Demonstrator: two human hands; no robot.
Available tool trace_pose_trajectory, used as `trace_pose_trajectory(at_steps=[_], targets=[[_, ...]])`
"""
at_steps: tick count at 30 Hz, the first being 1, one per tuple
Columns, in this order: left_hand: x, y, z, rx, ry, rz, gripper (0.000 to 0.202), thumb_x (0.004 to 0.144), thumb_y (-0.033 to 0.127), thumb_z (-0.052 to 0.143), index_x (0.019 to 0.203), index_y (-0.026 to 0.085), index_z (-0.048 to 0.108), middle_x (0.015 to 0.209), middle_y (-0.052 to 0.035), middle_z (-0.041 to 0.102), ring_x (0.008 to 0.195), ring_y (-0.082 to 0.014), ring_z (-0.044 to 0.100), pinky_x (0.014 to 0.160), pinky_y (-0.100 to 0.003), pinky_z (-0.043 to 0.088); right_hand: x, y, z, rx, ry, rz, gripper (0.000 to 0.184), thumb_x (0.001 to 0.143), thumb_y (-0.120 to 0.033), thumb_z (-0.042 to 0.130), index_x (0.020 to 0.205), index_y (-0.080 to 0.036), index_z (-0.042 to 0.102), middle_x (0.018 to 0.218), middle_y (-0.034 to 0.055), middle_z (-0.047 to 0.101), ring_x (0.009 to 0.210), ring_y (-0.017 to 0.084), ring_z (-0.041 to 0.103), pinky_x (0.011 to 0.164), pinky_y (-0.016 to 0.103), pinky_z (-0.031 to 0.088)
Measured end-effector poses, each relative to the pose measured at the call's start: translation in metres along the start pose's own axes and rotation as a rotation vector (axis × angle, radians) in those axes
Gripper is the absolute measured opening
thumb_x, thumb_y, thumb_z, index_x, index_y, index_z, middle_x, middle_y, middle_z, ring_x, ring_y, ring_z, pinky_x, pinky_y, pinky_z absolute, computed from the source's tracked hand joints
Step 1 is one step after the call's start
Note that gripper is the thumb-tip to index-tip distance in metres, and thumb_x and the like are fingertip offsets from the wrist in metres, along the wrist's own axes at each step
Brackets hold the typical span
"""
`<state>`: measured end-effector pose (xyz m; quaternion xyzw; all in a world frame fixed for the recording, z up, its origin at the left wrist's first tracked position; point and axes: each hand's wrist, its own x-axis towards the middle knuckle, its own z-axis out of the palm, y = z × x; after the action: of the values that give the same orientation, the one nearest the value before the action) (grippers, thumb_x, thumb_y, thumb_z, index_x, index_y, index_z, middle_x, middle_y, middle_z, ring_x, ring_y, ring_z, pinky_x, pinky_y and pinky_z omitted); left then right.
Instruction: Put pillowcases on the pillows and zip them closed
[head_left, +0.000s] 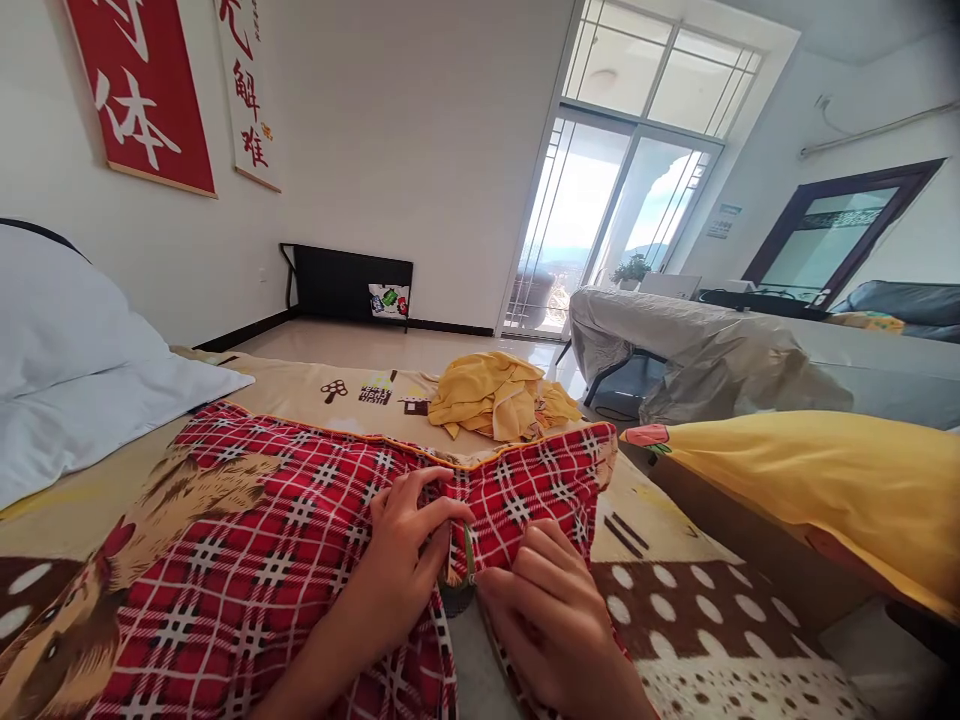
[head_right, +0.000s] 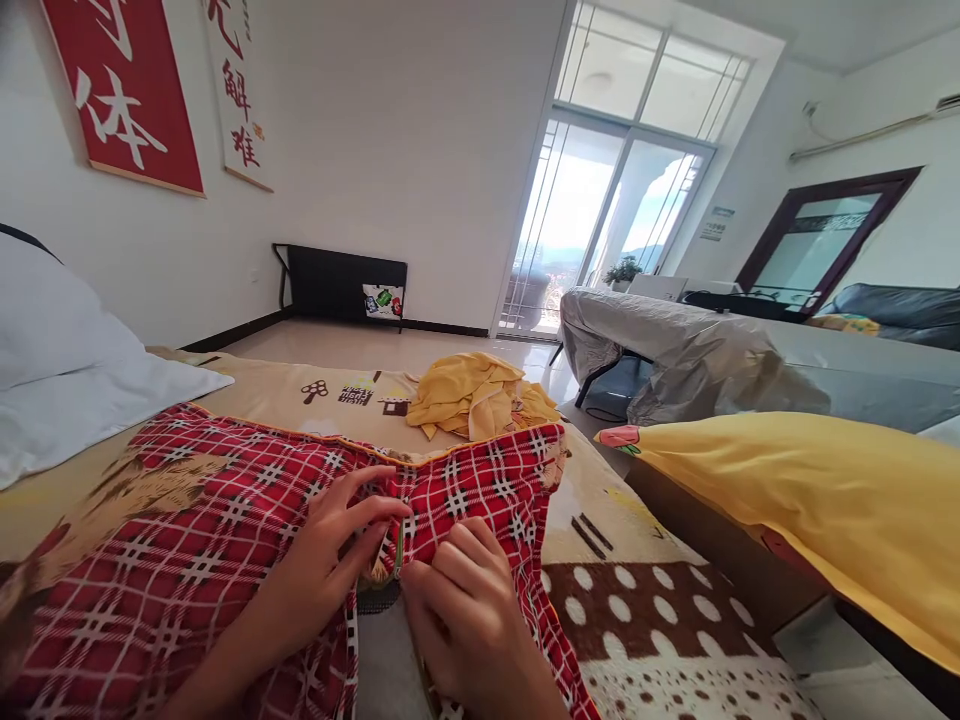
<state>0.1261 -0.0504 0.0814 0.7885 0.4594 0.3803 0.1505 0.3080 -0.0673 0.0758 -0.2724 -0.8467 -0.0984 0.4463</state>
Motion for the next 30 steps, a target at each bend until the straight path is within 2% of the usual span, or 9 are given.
trace_pose_trajectory(at_steps=[3,7,9,11,13,15,19,25,30], targets=[[-0.005,0.009,-0.013,-0.031,-0.032,0.013,0.032,0.093,0.023,0.04,0.115,0.029,0.062,0.126,-0.0055,0.06,0.117,-0.0238,0.054,0.101,-0.046,0.04,0.0,0.01,0.004,-0.027,0.069,0.058,0.011,0.085,-0.007,0.056,0.084,-0.017,0.062,0.063,0.0,0.048,0.065,0.013,0.041,0.064,0.029,0.036],[-0.021,0.018,-0.031,-0.104,-0.132,-0.046,0.028,0.093,0.031,0.043,0.108,0.026,0.066,0.101,-0.0027,0.071,0.095,-0.0191,0.064,0.087,-0.033,0.05,0.0,0.023,0.011,-0.065,0.098,0.096,0.01,0.086,-0.011,0.056,0.085,-0.018,0.062,0.065,0.0,0.052,0.064,0.013,0.044,0.061,0.028,0.037],[-0.026,0.014,-0.032,-0.166,-0.191,-0.07,0.029,0.094,0.035,0.042,0.11,0.028,0.065,0.089,-0.0001,0.072,0.081,-0.0156,0.066,0.076,-0.027,0.052,0.0,0.026,0.014,-0.066,0.095,0.109,0.01,0.087,-0.012,0.055,0.084,-0.018,0.063,0.066,-0.0002,0.053,0.064,0.013,0.045,0.061,0.028,0.037],[-0.027,0.007,-0.026,-0.218,-0.18,-0.05,0.031,0.096,0.035,0.039,0.116,0.029,0.062,0.082,0.0017,0.071,0.074,-0.0131,0.065,0.07,-0.024,0.052,-0.001,0.025,0.015,-0.052,0.085,0.109,0.012,0.088,-0.01,0.054,0.085,-0.018,0.063,0.066,-0.0005,0.052,0.064,0.013,0.045,0.062,0.028,0.036],[-0.022,-0.002,-0.016,-0.166,-0.072,0.033,0.032,0.097,0.028,0.036,0.12,0.028,0.059,0.092,-0.0006,0.07,0.083,-0.014,0.065,0.078,-0.026,0.052,-0.001,0.022,0.013,-0.026,0.065,0.09,0.012,0.088,-0.009,0.053,0.086,-0.017,0.062,0.066,-0.0006,0.051,0.065,0.013,0.044,0.063,0.028,0.036],[-0.014,-0.009,-0.006,0.011,0.03,0.153,0.038,0.095,0.017,0.037,0.123,0.03,0.058,0.115,-0.0045,0.065,0.106,-0.0189,0.059,0.092,-0.036,0.048,0.0,0.017,0.011,0.005,0.048,0.061,0.012,0.088,-0.008,0.053,0.086,-0.016,0.061,0.065,-0.0006,0.049,0.065,0.012,0.043,0.063,0.028,0.036],[-0.005,-0.017,0.002,0.296,-0.036,0.357,0.054,0.088,0.005,0.041,0.128,0.039,0.053,0.145,-0.0037,0.041,0.13,-0.0263,0.039,0.102,-0.049,0.037,0.001,0.009,0.006,0.034,0.011,0.025,0.015,0.087,-0.006,0.051,0.081,-0.016,0.059,0.065,-0.0001,0.047,0.066,0.013,0.039,0.063,0.028,0.035],[-0.004,-0.015,0.002,0.316,-0.055,0.388,0.031,0.092,0.011,0.04,0.102,0.029,0.064,0.14,-0.0035,0.046,0.132,-0.0255,0.034,0.101,-0.048,0.032,0.0,0.007,0.005,0.052,-0.042,0.008,0.015,0.086,-0.005,0.05,0.08,-0.016,0.059,0.065,-0.0003,0.045,0.066,0.013,0.037,0.064,0.029,0.033],[-0.001,-0.016,0.008,0.322,0.01,0.368,0.031,0.09,0.006,0.039,0.098,0.026,0.063,0.134,-0.0048,0.051,0.128,-0.0247,0.038,0.097,-0.045,0.03,-0.001,0.005,0.004,0.084,-0.071,0.019,0.015,0.088,-0.006,0.05,0.081,-0.016,0.059,0.065,-0.0004,0.046,0.066,0.012,0.037,0.065,0.029,0.035]])
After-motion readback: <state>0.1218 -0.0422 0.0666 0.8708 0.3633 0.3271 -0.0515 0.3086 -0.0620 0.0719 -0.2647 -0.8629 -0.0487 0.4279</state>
